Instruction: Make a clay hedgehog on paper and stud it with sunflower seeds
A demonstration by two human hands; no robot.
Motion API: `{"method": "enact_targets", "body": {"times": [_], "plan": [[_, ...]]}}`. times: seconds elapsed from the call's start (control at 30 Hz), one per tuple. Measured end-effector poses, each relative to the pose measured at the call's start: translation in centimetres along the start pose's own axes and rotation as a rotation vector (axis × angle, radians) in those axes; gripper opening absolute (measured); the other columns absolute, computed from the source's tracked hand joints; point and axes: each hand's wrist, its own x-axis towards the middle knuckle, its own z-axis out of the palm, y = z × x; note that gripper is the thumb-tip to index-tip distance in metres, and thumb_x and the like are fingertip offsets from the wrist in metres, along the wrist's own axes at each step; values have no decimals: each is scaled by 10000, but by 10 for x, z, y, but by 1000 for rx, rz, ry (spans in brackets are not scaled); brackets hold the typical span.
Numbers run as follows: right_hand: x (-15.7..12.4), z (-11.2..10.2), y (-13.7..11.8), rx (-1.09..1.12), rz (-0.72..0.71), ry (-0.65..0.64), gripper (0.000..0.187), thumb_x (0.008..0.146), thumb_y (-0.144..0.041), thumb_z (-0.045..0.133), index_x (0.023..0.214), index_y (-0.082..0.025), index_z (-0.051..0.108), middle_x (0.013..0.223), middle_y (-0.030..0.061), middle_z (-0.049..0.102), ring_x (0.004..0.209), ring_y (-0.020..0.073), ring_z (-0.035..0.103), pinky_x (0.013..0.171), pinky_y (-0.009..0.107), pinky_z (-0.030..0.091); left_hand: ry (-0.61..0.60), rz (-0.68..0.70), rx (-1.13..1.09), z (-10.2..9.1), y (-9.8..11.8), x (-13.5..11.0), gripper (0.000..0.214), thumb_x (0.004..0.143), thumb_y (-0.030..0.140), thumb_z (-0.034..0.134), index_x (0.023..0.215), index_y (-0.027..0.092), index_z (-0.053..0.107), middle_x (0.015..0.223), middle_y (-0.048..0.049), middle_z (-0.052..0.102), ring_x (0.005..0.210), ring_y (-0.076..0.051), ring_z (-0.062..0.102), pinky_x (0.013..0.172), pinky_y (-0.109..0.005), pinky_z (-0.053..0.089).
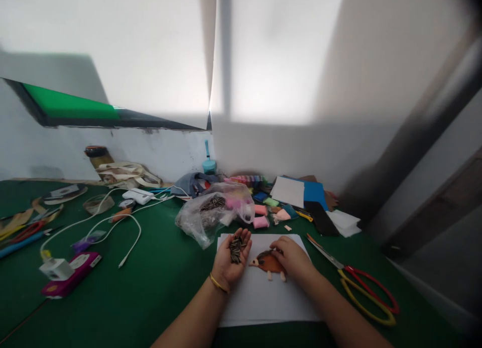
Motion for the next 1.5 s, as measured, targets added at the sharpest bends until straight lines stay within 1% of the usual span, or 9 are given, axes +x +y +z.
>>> {"method": "enact_targets", "body": {"times": [0.33, 0.53, 0.77, 0.87, 1.0, 1.13, 1.33, 1.4, 1.5], "plan": [[2, -2, -6, 4, 8, -31, 237, 823, -218, 455, 808, -202, 691, 836, 54, 595, 834, 175, 545, 777, 273, 395, -7, -12, 4, 0, 0, 1, 198, 860, 195, 464, 940, 106, 621, 1066, -149, 640, 1113, -245, 550, 886, -382, 493], [-1, -9, -8, 69, 30, 54, 244, 811, -230, 489, 986, -202, 658, 954, 64, 593, 898, 184, 549, 792, 281, 411, -26, -27, 21, -1, -1, 0, 222, 872, 213, 444, 966, 121, 624, 1075, -136, 640, 1117, -239, 547, 876, -379, 498], [4, -1, -56, 65, -220, 99, 197, 830, -196, 503, 927, -244, 668, 879, 36, 588, 840, 170, 527, 751, 277, 407, -154, -129, 46, -1, -4, -4, 298, 909, 298, 383, 1058, 156, 599, 1117, -109, 626, 1030, -215, 598, 783, -339, 525], [13, 9, -67, -5, -333, 91, 227, 798, -154, 532, 968, -237, 659, 905, 38, 591, 855, 173, 513, 754, 278, 392, -165, -147, 63, 1, -6, -5, 313, 917, 296, 365, 1067, 147, 596, 1029, -101, 655, 869, -164, 647, 703, -267, 534], [20, 13, -73, -65, -382, 75, 138, 788, -164, 540, 839, -196, 664, 873, 44, 593, 832, 172, 511, 752, 281, 383, -165, -143, 64, 3, -6, -7, 294, 913, 261, 375, 1027, 127, 610, 835, -65, 678, 693, -113, 647, 649, -215, 529], [20, 7, -69, 111, -270, 156, 124, 781, -167, 515, 822, -200, 628, 841, 31, 593, 798, 156, 523, 724, 263, 406, -163, -186, 66, 3, -6, -8, 299, 911, 285, 380, 1023, 139, 616, 857, -70, 679, 719, -138, 657, 644, -248, 539], [13, -13, -26, 371, 51, 269, 206, 766, -260, 486, 925, -200, 601, 708, -6, 596, 652, 145, 550, 631, 251, 438, -129, -114, 33, 2, -4, -7, 282, 901, 260, 394, 1005, 124, 619, 1110, -130, 627, 1117, -238, 546, 898, -391, 482], [7, -18, -6, 439, 100, 227, 278, 765, -297, 489, 994, -191, 605, 808, 26, 641, 712, 167, 591, 677, 277, 458, -99, -90, 24, 3, -3, -6, 264, 891, 247, 415, 989, 113, 620, 1113, -139, 624, 1149, -248, 521, 909, -386, 477], [-4, -20, 14, 479, 169, 105, 254, 753, -321, 500, 909, -173, 636, 865, 62, 672, 781, 200, 623, 720, 307, 471, -62, -59, 11, 3, -1, -4, 245, 881, 229, 434, 980, 102, 618, 1112, -149, 622, 1154, -252, 516, 911, -384, 477]]}}
